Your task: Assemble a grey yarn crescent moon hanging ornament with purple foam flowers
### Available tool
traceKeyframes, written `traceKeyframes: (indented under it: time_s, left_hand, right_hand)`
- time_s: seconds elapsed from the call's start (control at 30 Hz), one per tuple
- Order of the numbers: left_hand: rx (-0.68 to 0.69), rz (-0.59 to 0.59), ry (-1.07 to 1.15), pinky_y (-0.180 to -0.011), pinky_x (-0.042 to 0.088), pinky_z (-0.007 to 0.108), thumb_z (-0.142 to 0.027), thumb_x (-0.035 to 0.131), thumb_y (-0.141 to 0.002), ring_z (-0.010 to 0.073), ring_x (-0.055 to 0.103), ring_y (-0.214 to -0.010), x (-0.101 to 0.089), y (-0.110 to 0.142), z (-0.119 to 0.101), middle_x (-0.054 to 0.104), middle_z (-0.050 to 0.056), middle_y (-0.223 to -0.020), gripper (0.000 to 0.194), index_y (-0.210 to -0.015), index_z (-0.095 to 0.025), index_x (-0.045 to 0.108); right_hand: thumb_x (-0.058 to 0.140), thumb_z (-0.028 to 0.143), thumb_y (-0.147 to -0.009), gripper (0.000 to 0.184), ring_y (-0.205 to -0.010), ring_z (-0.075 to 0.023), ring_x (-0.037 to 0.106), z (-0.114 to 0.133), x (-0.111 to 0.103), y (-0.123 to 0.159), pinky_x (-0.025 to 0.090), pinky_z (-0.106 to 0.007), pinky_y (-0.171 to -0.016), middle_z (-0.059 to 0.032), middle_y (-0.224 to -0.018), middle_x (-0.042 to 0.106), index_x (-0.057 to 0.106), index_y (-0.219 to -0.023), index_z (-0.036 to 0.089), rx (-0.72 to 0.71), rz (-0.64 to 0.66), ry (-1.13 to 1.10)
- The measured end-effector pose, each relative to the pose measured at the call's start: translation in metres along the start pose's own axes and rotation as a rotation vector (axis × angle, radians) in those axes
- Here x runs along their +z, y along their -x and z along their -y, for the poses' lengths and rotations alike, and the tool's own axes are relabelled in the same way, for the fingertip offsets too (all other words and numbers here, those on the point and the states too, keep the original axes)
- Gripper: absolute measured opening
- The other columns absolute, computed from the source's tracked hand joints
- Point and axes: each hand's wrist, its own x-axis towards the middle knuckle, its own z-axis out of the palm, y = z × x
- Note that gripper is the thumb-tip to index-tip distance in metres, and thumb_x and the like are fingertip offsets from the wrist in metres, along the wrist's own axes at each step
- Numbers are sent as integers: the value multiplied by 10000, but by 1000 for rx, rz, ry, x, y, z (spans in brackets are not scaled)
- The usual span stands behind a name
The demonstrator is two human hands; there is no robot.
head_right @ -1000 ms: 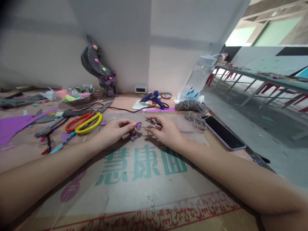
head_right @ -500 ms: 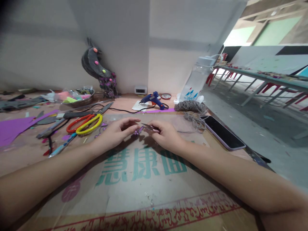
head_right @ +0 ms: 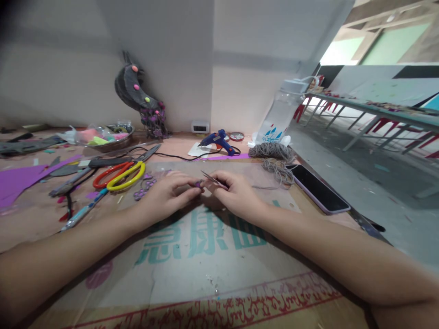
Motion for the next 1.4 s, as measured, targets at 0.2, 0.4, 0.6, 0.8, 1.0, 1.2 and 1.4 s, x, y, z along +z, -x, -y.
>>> traceKeyframes:
  time_s: [0.2,0.4,0.6,0.8,1.0,1.2,1.4]
  left_hand:
    - [-168,17,103,-832,423,307,-357,519,-907,218,629,-915,-5,-1,-7,717,42,-901,236,-850,-185,671]
    - [-182,27,138,-792,442,298,-338,522,-890,200,641,-837,-5,-1,-9,715,30,-842,213,-812,-187,650]
    - [-288,-27,306,-711,471,261,-328,512,-891,165,643,-734,-7,-2,-13,686,10,-759,204,-775,-184,597]
    - [-363,-85,424,-673,462,240,-372,517,-893,142,622,-688,-9,-3,-9,661,3,-729,232,-777,-178,570]
    - [-381,75,434,-477,359,211,-428,524,-882,96,485,-494,-8,-4,-7,603,-16,-651,291,-758,-170,570]
    - [-398,73,374,-525,408,223,-473,516,-873,125,536,-557,-3,-5,-6,620,4,-662,347,-720,-165,564]
    - [-334,80,315,-636,445,257,-428,515,-887,177,598,-684,-2,-4,-5,671,16,-721,309,-774,-163,629]
  right_hand:
    - [509,338,-883,196,-591,-118,463,-6,-2,-2,378,-242,-563,26,-644,517,591,-784,189,-45,-35,68]
    - [536,378,-882,199,-638,-136,510,-14,-7,-11,414,-252,-587,11,-707,569,587,-845,189,-1,-175,70]
    - [490,386,-923,295,-893,-204,631,-31,-13,-22,505,-333,-789,-61,-1001,691,612,-1085,171,-24,-152,132]
    - [530,361,-905,340,-979,-262,667,-30,-51,-40,517,-392,-857,-100,-1117,719,680,-1148,177,-7,-24,422]
    - [590,332,-859,365,-857,-246,683,-62,-90,-42,521,-354,-767,-91,-1004,742,691,-1177,186,1,142,610]
    - [548,351,-882,274,-865,-237,670,-12,-96,-41,503,-383,-836,-104,-930,732,732,-945,158,-83,-45,496]
    - [448,561,-900,363,-929,-251,697,48,-70,103,564,-393,-778,-37,-814,742,745,-909,352,-432,157,84]
